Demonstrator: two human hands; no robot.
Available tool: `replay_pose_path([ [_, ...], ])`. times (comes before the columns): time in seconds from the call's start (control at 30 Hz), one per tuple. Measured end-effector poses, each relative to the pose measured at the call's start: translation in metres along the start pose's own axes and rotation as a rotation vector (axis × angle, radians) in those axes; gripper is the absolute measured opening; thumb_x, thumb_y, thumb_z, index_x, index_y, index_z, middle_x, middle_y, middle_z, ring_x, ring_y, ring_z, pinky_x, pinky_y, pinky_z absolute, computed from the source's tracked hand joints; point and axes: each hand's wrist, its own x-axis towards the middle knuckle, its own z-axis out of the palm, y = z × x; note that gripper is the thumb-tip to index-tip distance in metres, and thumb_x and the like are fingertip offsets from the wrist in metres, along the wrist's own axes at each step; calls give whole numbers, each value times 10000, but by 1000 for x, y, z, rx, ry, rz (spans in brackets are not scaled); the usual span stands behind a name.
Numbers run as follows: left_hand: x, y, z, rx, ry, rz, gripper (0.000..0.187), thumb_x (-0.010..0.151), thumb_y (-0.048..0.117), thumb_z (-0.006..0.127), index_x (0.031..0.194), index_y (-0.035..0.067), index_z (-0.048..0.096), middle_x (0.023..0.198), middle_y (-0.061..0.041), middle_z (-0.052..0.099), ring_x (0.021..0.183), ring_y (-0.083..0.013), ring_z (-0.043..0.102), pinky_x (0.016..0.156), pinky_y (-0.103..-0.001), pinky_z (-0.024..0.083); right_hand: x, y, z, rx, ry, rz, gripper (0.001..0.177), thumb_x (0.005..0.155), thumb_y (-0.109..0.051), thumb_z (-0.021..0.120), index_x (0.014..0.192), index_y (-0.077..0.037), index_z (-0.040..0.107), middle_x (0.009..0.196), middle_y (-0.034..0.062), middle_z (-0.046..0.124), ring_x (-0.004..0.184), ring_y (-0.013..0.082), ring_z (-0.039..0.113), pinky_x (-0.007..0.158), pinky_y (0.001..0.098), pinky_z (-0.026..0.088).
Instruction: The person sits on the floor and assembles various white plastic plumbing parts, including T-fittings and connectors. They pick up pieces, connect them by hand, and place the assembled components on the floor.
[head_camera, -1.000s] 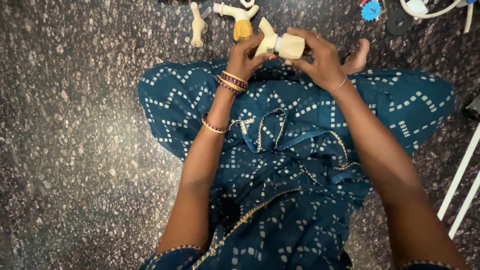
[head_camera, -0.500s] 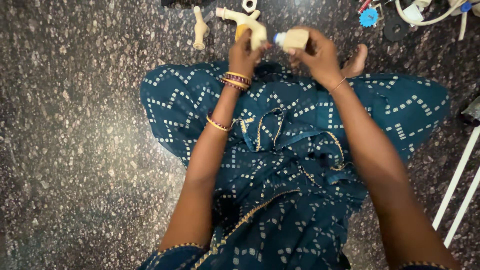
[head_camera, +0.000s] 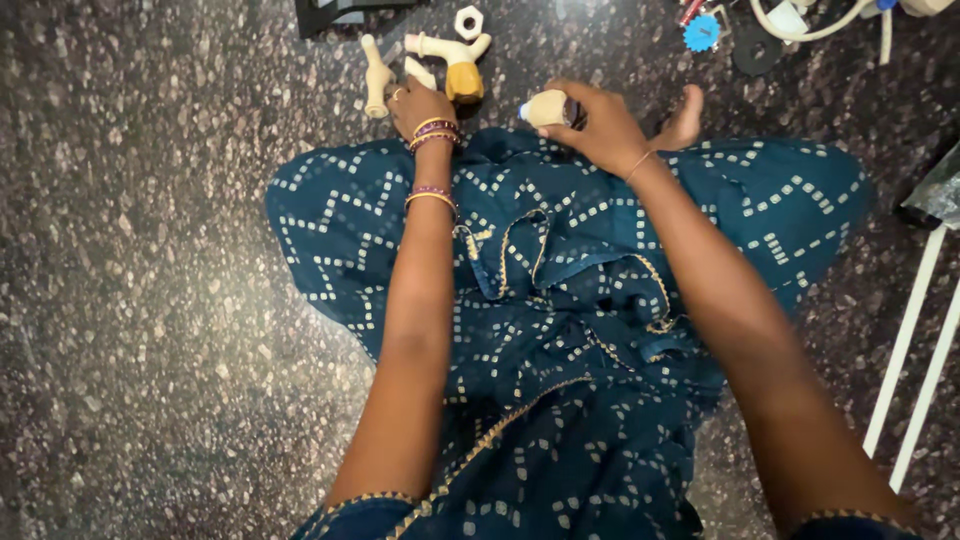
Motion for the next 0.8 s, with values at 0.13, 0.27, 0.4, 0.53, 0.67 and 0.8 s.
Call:
replay_pose_path([
  [0.13,-8,9,-32,-53,142,83,491,846,324,743,1240,54,627,1296,-205,589,1219,-394,551,1000,-491,497,0,0,-3,0,15,29,552,852,-259,872,1326,-67,665,1120,183,738,973,295,742,854,387,564],
  [0.27,6,9,-50,-82,361,181,520,782,272,773,1250,87,644,1277,-161,610,1183,-368,569,977,-496,491,-1,-2,-8,37,37,30,517,841,-227,865,1299,-72,680,1116,175,742,984,288,746,861,378,565],
  [0.4,49,-4,-42,122,411,101,583,790,248,780,1326,154,572,1350,-146,600,1215,-356,564,993,-483,491,1,6,-10,-3,90,-10,480,821,-211,863,1243,-53,697,1119,177,736,1015,322,709,894,395,542],
  [0.53,55,-13,-45,31,41,-66,874,813,265,772,1535,193,285,1290,-181,595,1203,-371,561,957,-497,492,3,17,-9,-70,149,-71,496,802,-219,882,1220,-25,698,1076,189,708,1008,372,660,905,439,510],
  [0.67,49,-12,-53,-97,1,-103,944,857,203,751,1596,187,163,1288,-203,610,1224,-388,581,965,-510,512,1,19,-7,-50,154,-20,498,815,-232,890,1226,-28,695,1033,185,673,954,355,658,863,429,516],
  [0.8,44,-21,-56,-331,50,-142,846,1016,79,614,1719,136,147,1353,-240,656,1256,-403,648,1072,-489,522,1,14,-10,48,145,52,482,831,-207,878,1247,-48,693,1095,136,689,964,268,676,839,359,532],
])
